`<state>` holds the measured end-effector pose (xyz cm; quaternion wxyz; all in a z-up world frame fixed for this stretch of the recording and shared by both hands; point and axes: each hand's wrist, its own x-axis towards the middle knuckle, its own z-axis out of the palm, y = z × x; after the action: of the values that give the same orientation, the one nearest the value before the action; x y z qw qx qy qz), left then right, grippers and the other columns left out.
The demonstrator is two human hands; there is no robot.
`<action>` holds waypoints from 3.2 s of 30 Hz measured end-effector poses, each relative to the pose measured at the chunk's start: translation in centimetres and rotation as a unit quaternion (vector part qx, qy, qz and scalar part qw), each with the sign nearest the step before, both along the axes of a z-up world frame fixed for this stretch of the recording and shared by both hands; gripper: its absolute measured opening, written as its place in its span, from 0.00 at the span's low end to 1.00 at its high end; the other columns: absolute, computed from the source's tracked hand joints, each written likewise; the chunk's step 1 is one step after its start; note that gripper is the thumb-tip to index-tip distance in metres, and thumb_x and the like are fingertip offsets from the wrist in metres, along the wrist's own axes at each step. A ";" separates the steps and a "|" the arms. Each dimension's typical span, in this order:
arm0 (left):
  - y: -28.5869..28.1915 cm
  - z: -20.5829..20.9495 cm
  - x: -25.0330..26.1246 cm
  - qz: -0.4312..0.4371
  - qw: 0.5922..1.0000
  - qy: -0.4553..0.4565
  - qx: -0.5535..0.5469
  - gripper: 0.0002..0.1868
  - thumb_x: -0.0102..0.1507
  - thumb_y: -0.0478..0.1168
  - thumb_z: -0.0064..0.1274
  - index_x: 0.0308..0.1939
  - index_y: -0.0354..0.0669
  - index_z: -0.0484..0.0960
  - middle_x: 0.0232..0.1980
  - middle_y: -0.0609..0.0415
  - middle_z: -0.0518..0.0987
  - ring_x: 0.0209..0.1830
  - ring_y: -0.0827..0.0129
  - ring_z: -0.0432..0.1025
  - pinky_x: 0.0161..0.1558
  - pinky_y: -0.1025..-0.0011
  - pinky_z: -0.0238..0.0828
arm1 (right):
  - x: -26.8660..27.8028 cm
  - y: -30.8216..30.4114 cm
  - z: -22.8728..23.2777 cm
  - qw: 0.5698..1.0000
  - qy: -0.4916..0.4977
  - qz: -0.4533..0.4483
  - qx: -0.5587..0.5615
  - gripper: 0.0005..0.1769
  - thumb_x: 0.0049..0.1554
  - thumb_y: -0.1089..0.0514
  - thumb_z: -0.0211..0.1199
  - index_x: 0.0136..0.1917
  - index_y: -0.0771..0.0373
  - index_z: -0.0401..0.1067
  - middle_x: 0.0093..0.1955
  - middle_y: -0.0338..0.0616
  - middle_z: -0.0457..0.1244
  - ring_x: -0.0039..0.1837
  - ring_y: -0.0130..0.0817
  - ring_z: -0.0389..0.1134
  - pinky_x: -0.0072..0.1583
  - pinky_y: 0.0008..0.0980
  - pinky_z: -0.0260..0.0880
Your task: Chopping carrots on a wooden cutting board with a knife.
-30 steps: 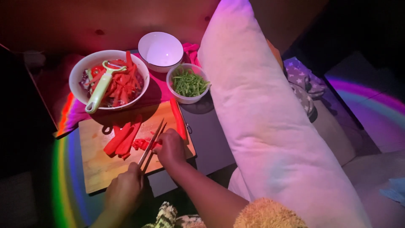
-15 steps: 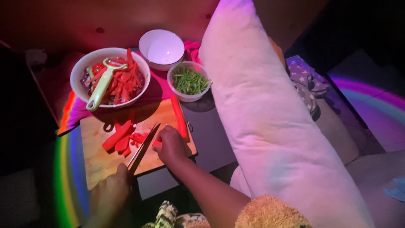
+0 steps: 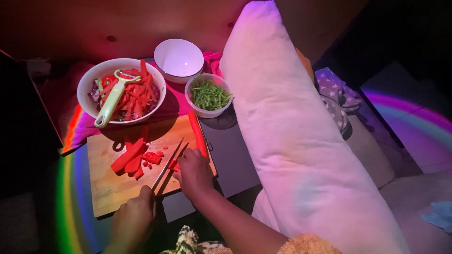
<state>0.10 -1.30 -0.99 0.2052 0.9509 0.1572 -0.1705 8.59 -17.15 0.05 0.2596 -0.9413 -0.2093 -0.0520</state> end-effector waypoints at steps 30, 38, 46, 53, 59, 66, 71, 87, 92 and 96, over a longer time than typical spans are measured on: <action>2.6 -1.2 0.8 0.041 0.998 -0.037 0.017 0.13 0.67 0.50 0.42 0.43 0.45 0.72 0.32 0.35 0.83 0.37 0.36 0.80 0.45 0.41 0.74 | 3.7 2.0 -2.0 0.997 0.047 0.043 0.040 0.15 0.48 0.62 0.70 0.48 0.66 0.71 0.53 0.52 0.61 0.63 0.52 0.62 0.63 0.48 0.66; 0.9 0.8 1.6 0.031 0.999 -0.008 0.023 0.12 0.67 0.49 0.42 0.43 0.45 0.71 0.33 0.34 0.83 0.40 0.35 0.80 0.47 0.41 0.74 | 2.3 1.6 -2.6 0.996 -0.024 0.006 0.081 0.19 0.39 0.62 0.77 0.43 0.67 0.74 0.50 0.50 0.61 0.57 0.51 0.62 0.57 0.47 0.65; 1.7 -1.2 0.8 0.026 1.000 -0.006 -0.001 0.13 0.63 0.50 0.47 0.46 0.50 0.72 0.35 0.37 0.84 0.42 0.38 0.80 0.48 0.42 0.75 | 3.4 1.4 -4.2 0.994 -0.019 -0.016 0.111 0.12 0.43 0.63 0.77 0.35 0.66 0.74 0.45 0.48 0.62 0.54 0.50 0.63 0.53 0.46 0.65; 2.2 -0.1 1.3 -0.023 0.999 0.018 0.024 0.15 0.64 0.54 0.47 0.47 0.49 0.72 0.35 0.38 0.84 0.40 0.38 0.80 0.45 0.42 0.75 | 3.1 1.6 -4.6 0.992 -0.009 -0.032 0.122 0.12 0.36 0.63 0.78 0.32 0.66 0.75 0.43 0.48 0.63 0.52 0.49 0.65 0.54 0.46 0.66; 1.7 -1.5 2.1 -0.026 0.999 0.022 0.035 0.14 0.67 0.52 0.44 0.46 0.46 0.73 0.37 0.35 0.84 0.42 0.38 0.80 0.45 0.43 0.75 | 2.6 1.8 -3.9 0.995 -0.006 -0.023 0.102 0.11 0.39 0.62 0.77 0.34 0.67 0.77 0.46 0.49 0.63 0.55 0.49 0.65 0.55 0.47 0.67; 4.0 -4.4 -0.8 -0.059 0.996 0.041 0.059 0.13 0.65 0.48 0.43 0.50 0.48 0.70 0.38 0.39 0.85 0.44 0.41 0.81 0.45 0.42 0.76 | 2.8 1.9 -3.3 0.993 0.052 -0.060 0.088 0.08 0.43 0.61 0.76 0.36 0.65 0.80 0.45 0.47 0.64 0.55 0.46 0.66 0.55 0.45 0.68; 1.9 -1.3 1.3 -0.032 0.999 0.041 0.018 0.15 0.67 0.53 0.44 0.50 0.50 0.72 0.39 0.36 0.84 0.45 0.39 0.80 0.48 0.44 0.75 | 2.9 1.7 -2.8 0.994 0.038 -0.057 0.083 0.10 0.39 0.62 0.77 0.35 0.64 0.80 0.43 0.48 0.63 0.54 0.47 0.66 0.54 0.45 0.68; 1.0 1.2 0.3 0.010 1.000 0.022 -0.015 0.14 0.65 0.53 0.47 0.44 0.50 0.73 0.37 0.36 0.84 0.44 0.36 0.79 0.50 0.42 0.73 | 2.5 1.0 -2.6 0.988 0.075 -0.058 0.120 0.21 0.36 0.57 0.82 0.39 0.67 0.76 0.45 0.47 0.66 0.53 0.46 0.67 0.53 0.44 0.68; 0.4 0.4 1.7 -0.021 1.000 -0.002 -0.021 0.15 0.64 0.53 0.47 0.45 0.49 0.73 0.37 0.37 0.84 0.44 0.38 0.79 0.48 0.43 0.74 | 0.8 0.1 -0.8 0.996 0.001 -0.002 0.087 0.21 0.34 0.59 0.79 0.42 0.66 0.78 0.47 0.48 0.64 0.55 0.47 0.65 0.54 0.43 0.66; -0.2 -1.4 2.5 -0.024 1.000 0.003 -0.007 0.15 0.65 0.52 0.46 0.45 0.46 0.74 0.37 0.36 0.83 0.44 0.37 0.79 0.48 0.43 0.74 | 0.7 0.0 -0.6 0.999 -0.007 -0.011 0.041 0.15 0.38 0.60 0.78 0.39 0.65 0.78 0.45 0.48 0.63 0.56 0.47 0.64 0.56 0.44 0.65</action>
<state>2.61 -1.49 -2.37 0.2071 0.9524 0.1337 -0.1793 9.34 -17.13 -0.54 0.2958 -0.9318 -0.1984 -0.0700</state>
